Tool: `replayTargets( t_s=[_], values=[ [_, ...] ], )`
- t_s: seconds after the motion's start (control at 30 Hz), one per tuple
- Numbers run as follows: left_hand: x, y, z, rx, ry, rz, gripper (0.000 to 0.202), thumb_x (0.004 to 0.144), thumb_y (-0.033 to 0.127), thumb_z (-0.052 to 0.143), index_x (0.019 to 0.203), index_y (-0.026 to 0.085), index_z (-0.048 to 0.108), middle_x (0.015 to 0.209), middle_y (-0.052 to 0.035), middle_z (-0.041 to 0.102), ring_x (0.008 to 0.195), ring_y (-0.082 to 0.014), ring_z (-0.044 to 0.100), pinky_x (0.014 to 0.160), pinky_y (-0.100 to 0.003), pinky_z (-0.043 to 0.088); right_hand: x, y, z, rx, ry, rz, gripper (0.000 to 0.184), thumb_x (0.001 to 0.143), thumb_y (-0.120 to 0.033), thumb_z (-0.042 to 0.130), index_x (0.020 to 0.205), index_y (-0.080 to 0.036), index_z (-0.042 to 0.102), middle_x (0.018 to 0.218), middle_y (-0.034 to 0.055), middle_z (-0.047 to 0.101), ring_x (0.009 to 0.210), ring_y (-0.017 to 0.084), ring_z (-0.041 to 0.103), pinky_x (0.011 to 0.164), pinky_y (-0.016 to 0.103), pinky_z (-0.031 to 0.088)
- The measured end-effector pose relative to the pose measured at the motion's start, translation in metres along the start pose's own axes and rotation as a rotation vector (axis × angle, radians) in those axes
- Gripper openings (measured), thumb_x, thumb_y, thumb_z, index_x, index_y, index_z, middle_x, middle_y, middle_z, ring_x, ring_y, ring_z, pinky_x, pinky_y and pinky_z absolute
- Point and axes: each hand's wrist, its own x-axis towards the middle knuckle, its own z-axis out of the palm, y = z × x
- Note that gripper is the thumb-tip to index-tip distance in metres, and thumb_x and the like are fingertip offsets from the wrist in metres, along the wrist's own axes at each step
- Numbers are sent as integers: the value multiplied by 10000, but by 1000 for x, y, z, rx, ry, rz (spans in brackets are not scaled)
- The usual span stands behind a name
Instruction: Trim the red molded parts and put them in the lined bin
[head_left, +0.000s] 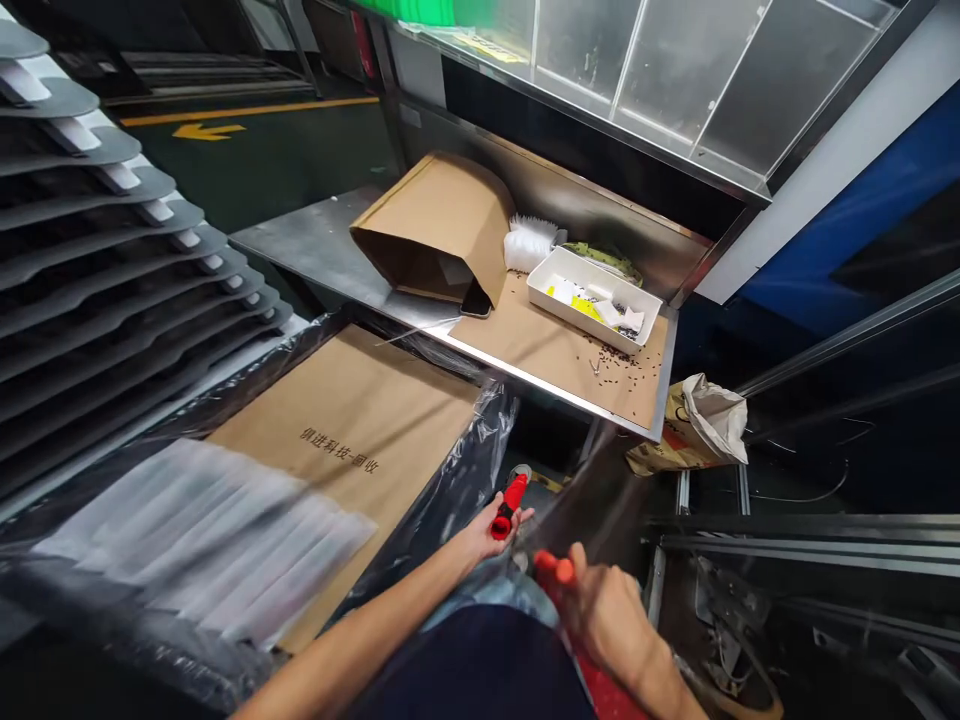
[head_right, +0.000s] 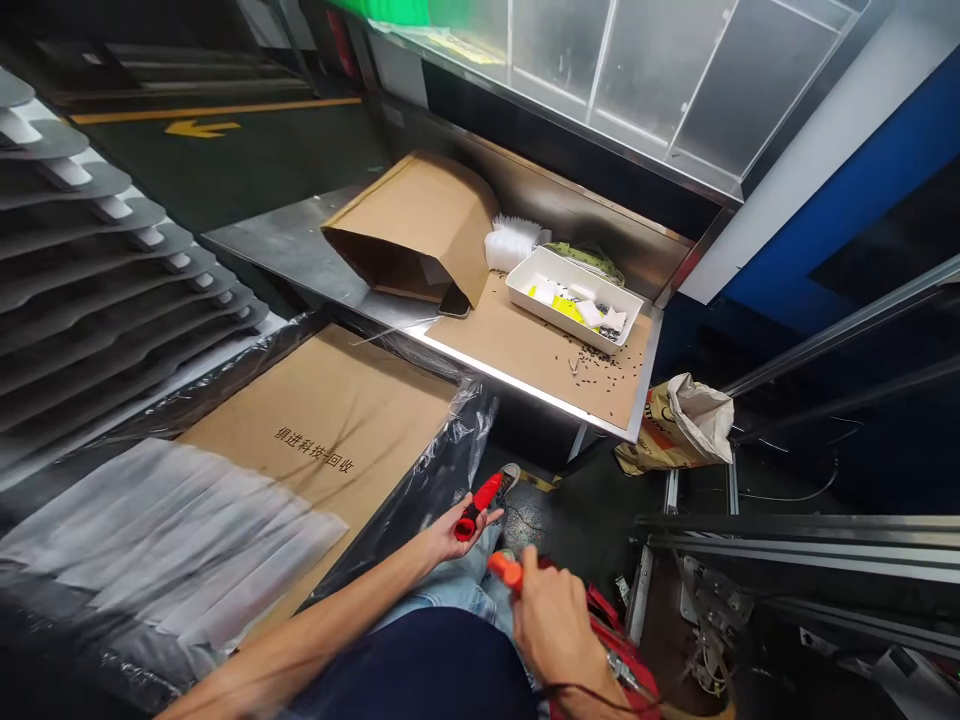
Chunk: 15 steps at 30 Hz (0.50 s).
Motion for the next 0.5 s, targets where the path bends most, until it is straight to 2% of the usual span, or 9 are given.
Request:
replayTargets(
  t_s=[0.1,0.2,0.27,0.37,0.5],
  values=[
    [10,-2,4,7,135,-8,336,1015,418,506,1157,126,591,874,-24,669,544,-70,575,478,-188,502,0,-6,1,-19,8,30,429,932,-120,417,1332,-113,573,1048,167,751,975,295,722,804,356,541],
    [12,-4,5,31,208,6,319,1003,415,533,1110,126,615,844,-10,656,566,-76,576,492,-195,500,2,-4,4,3,14,60,418,925,-125,438,1317,-111,582,1014,172,755,961,315,726,792,368,544],
    [11,-6,5,60,232,20,300,994,402,556,1092,126,621,848,-9,653,584,-79,583,499,-197,504,5,0,9,15,54,33,394,920,-165,491,1298,-130,596,1000,169,752,936,315,726,783,371,540],
    [5,-11,7,120,250,52,302,993,410,555,1074,126,621,837,-5,646,586,-79,585,491,-192,501,13,6,21,21,128,80,365,949,-189,469,1281,-110,597,981,195,737,899,285,723,775,344,520],
    [-6,-16,12,231,236,103,315,999,424,540,1045,124,623,790,4,640,541,-70,564,456,-181,479,37,22,41,221,231,101,368,903,-250,578,1257,-154,605,974,160,746,923,281,716,821,346,497]
  ],
)
